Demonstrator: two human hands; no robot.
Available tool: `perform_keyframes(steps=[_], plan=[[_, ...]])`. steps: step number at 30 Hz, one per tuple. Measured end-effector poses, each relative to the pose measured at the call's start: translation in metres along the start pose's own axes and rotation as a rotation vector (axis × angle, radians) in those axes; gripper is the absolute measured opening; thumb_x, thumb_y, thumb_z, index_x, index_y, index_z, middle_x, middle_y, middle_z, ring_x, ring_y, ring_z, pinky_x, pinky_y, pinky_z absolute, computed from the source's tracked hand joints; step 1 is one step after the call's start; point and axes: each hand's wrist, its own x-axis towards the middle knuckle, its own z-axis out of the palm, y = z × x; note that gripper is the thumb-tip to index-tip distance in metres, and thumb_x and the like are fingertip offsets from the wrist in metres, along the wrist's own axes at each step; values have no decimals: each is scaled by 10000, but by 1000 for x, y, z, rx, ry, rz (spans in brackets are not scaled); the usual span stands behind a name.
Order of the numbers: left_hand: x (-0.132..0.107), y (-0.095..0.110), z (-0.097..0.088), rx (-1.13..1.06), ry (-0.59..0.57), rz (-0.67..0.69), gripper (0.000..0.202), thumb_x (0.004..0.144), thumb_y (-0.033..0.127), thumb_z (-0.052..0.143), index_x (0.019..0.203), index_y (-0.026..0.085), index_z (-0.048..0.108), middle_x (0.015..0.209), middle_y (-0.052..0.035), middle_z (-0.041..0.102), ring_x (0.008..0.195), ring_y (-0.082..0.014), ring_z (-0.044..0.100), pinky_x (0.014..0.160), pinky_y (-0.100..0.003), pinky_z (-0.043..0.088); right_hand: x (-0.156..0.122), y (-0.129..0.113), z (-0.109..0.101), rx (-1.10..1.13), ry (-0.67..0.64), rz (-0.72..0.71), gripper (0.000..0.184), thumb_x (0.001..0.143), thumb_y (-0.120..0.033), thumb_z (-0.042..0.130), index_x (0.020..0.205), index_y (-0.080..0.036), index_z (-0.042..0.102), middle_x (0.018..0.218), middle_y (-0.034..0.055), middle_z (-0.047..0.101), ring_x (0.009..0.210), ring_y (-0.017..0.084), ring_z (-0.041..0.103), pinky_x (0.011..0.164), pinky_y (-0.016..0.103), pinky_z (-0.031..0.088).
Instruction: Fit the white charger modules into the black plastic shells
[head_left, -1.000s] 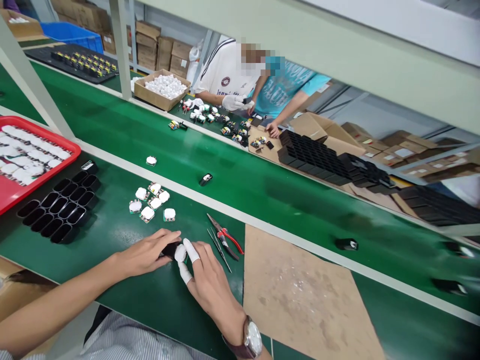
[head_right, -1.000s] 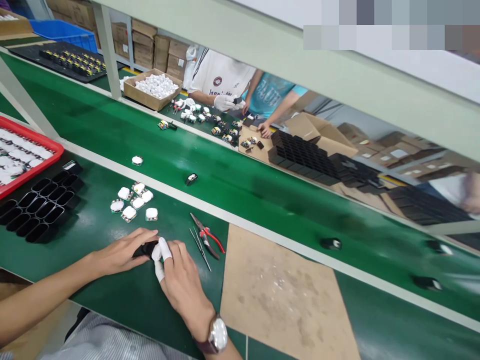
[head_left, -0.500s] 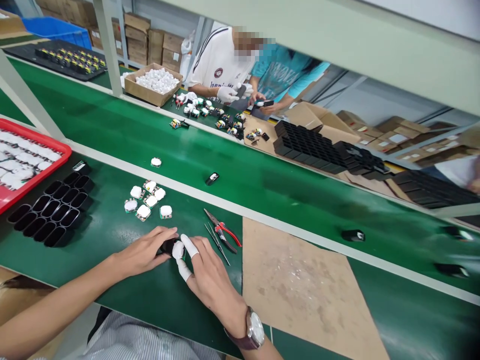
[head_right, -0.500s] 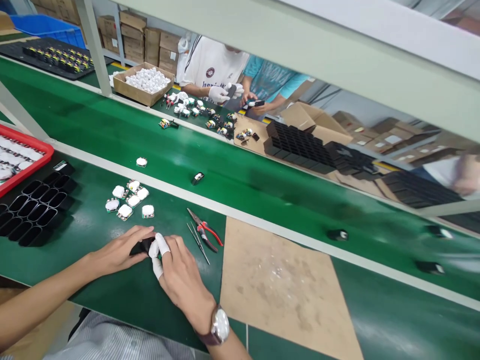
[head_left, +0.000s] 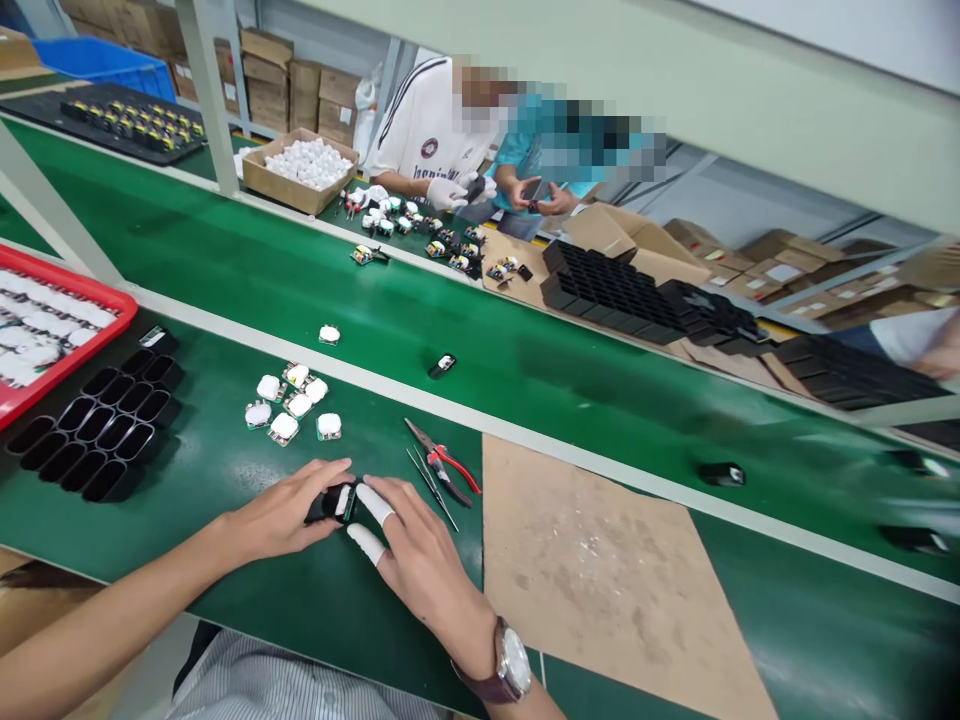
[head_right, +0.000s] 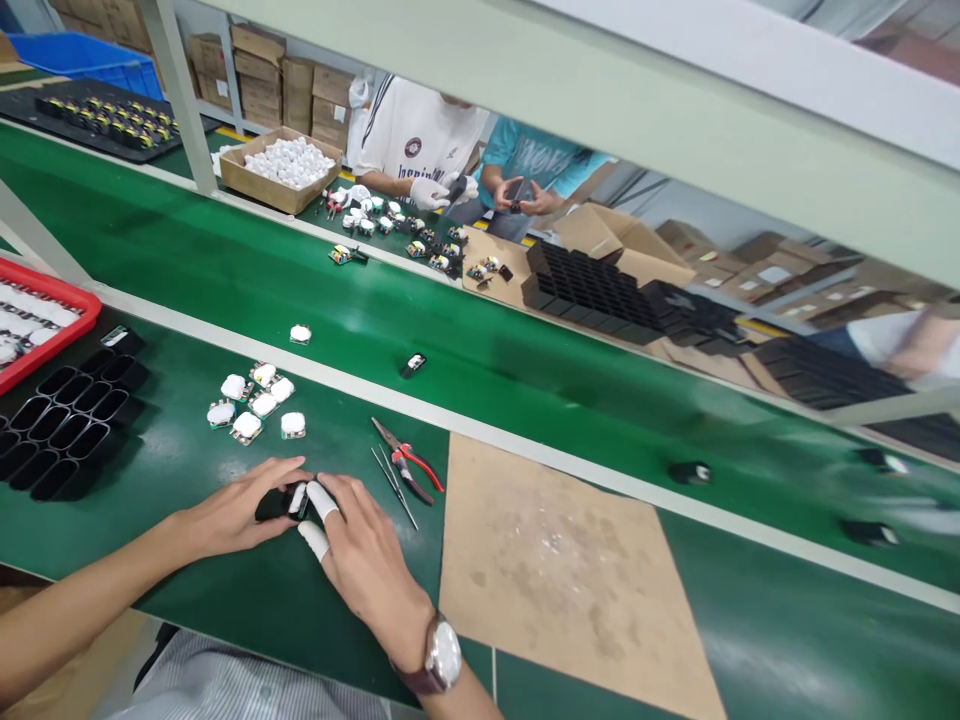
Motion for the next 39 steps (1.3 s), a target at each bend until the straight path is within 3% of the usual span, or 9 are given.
perform_keyframes(steps=[6,12,18,22,25,29,34,36,39], plan=[[-6,0,10,64,17,-12,809,950,154,601,1637,294,198,1479,-128,628,1376,-299,607,1136,-477,543,-8,9,27,22,49,-72,278,1040,-210,603,1314,-168,621,1415,170,633,1283,308,619,1051,502,597],[-4,-3,9,113,118,140,410,958,86,504,1302,299,571,1312,-72,703,1162,-234,729,988,-332,625,-16,18,52,15,52,23,281,1038,-273,604,1315,-221,608,1198,104,685,1015,237,698,837,365,644],[2,0,-1,106,139,280,253,1015,120,569,1170,282,688,1259,-75,715,1089,-217,738,951,-315,624,-16,21,47,129,33,1,358,1053,-269,587,1411,-248,580,1207,98,663,1080,224,682,925,359,621],[7,6,-6,84,159,290,169,1037,132,574,1038,231,712,1221,-99,732,1051,-216,742,918,-330,615,-15,23,44,141,26,-43,434,1058,-201,556,1489,-250,533,1265,114,657,1102,228,682,964,400,615],[9,10,-6,85,125,278,177,1055,162,557,977,222,704,1168,-105,745,1023,-221,735,898,-357,613,-13,26,38,183,-9,-3,392,1060,-219,558,1448,-273,578,1259,102,668,1094,230,697,975,424,615],[12,9,0,-118,158,132,151,1028,267,641,893,211,679,1099,-115,772,968,-230,736,862,-385,626,-13,33,33,497,25,110,406,1075,-250,544,1481,-270,529,1286,89,666,1166,197,689,1029,387,600],[23,5,-9,-814,390,-399,366,898,471,799,811,191,580,819,-53,773,725,-205,763,688,-366,662,-24,40,48,617,169,189,394,1056,-220,551,1449,-248,545,1199,84,685,1087,185,716,997,370,617],[33,1,-24,-724,441,-438,418,896,543,762,790,188,570,814,-66,774,719,-222,770,680,-393,665,-26,39,53,573,199,179,384,1037,-202,565,1418,-248,577,1192,87,692,1117,200,707,1003,377,607],[60,-11,-61,-305,495,-368,456,840,620,751,780,186,621,841,-85,779,732,-236,762,697,-393,648,-26,38,56,557,221,156,385,1025,-174,556,1401,-249,599,1190,86,691,1100,196,708,988,359,603]])
